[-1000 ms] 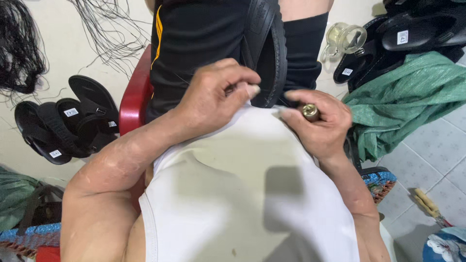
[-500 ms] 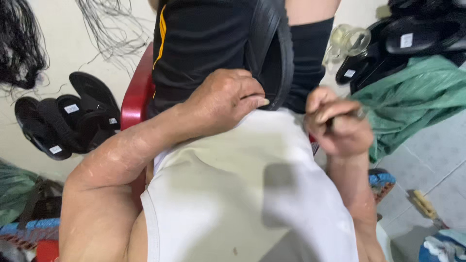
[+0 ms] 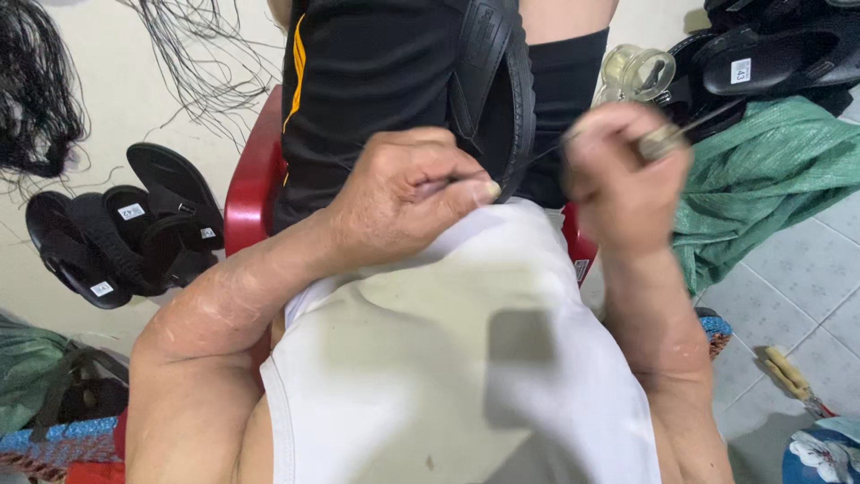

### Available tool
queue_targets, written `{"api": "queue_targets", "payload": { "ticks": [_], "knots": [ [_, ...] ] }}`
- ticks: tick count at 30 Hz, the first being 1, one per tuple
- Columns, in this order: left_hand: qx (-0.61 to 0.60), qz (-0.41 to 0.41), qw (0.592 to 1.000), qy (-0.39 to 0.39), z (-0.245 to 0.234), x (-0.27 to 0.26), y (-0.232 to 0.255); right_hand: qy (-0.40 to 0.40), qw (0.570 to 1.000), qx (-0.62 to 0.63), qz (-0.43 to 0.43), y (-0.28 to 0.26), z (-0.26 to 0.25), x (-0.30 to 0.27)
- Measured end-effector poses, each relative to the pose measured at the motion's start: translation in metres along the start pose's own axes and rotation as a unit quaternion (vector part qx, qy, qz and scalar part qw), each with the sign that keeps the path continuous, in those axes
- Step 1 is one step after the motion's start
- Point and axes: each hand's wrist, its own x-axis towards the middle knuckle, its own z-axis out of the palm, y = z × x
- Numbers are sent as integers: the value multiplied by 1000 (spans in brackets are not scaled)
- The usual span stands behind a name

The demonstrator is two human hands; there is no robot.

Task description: The person sews a black shoe using a needle and thread. They repeatedly push the needle through the shoe material and pull the thread tight to secure the stitches.

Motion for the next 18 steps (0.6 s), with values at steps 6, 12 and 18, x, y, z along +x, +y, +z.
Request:
{"api": "queue_targets", "payload": {
  "ticks": [6,12,18],
  "knots": [
    [200,97,970,98,-20,-8,-3,309,934,117,137,126,-182,47],
    [447,15,865,230,-123,-55,-36,537,808,18,241,255,-401,4],
    [580,-39,797,166,-85,-24,-1,363,897,-212,135,121,-186,-10]
  ]
}}
